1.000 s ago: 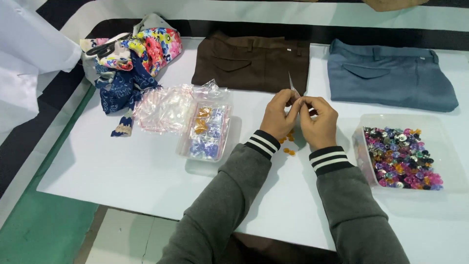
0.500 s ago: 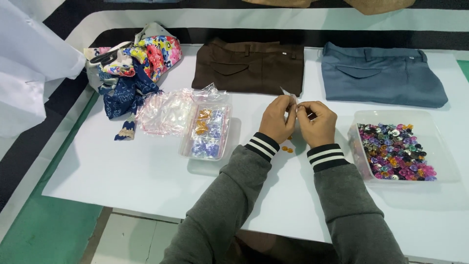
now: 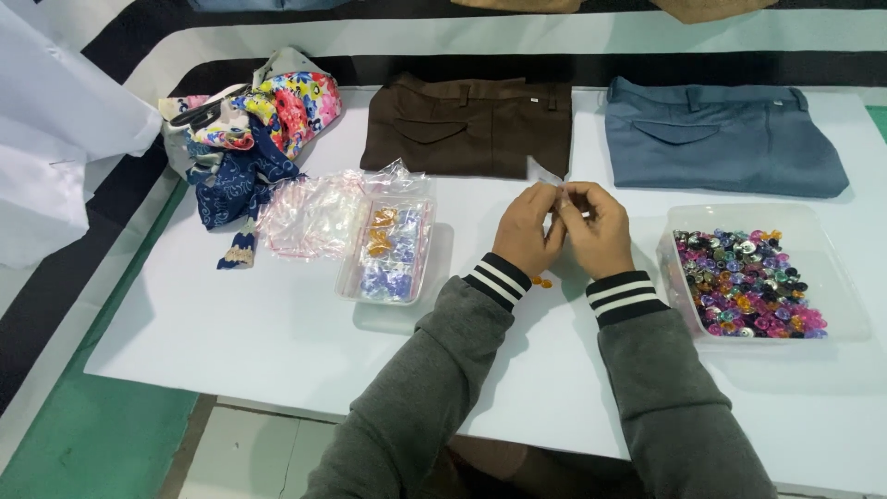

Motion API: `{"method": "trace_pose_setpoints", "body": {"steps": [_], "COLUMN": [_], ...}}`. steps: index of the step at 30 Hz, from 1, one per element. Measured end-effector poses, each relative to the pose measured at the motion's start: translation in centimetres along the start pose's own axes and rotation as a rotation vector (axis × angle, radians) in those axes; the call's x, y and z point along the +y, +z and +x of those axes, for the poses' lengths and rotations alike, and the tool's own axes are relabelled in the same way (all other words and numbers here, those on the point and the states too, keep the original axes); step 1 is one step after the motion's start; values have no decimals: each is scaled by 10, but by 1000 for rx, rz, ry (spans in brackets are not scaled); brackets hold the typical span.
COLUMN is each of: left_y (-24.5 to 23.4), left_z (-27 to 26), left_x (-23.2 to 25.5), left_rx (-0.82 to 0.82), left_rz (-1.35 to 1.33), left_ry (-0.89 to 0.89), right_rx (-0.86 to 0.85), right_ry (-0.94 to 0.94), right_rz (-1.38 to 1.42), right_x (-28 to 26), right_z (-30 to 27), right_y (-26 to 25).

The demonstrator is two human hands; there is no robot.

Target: Sorting colored buttons from a mixed container and placing them into small plastic bags

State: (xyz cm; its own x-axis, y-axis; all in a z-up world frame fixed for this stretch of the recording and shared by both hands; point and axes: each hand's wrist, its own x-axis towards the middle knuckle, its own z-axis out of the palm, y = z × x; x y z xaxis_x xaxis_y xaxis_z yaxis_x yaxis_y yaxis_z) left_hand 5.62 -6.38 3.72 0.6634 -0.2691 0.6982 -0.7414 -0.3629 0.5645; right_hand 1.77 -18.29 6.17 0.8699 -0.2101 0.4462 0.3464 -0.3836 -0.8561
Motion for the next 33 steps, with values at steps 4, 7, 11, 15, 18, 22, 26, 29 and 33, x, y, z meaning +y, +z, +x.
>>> {"method": "trace_pose_setpoints", "body": {"steps": [4,7,11,15,18,22,26,29,33], "left_y": [-2,2,0,-22,-16,-6,-5,-4,-3], "left_z": [0,0,4,8,5,4,1,-1,-1], "left_x": [3,-1,0,22,13,-2,-11,-16,-24], "left_rx": [24,60,111,-33,-168,-200,-203,-203,-179], "left_rz": [-78,-75,111,192,277,312,238,175,112], "left_ry": [2,-10,51,75,81,96,81,53,28], "right_rx": [-5,33,90,101,70,-41,-61,-59,-41], "right_ry": [47,62,-18,-47,16,66,141,192,216], "right_rz": [67,-29,-149,-151,-76,-1,76,107,155], "right_x": [2,15,9,1,16,26,36,43,40], "right_z": [1,1,-1,0,3,5,6,6,6], "right_y": [-7,-11,-10,-12,-10,-16,-20,-20,-17]}}
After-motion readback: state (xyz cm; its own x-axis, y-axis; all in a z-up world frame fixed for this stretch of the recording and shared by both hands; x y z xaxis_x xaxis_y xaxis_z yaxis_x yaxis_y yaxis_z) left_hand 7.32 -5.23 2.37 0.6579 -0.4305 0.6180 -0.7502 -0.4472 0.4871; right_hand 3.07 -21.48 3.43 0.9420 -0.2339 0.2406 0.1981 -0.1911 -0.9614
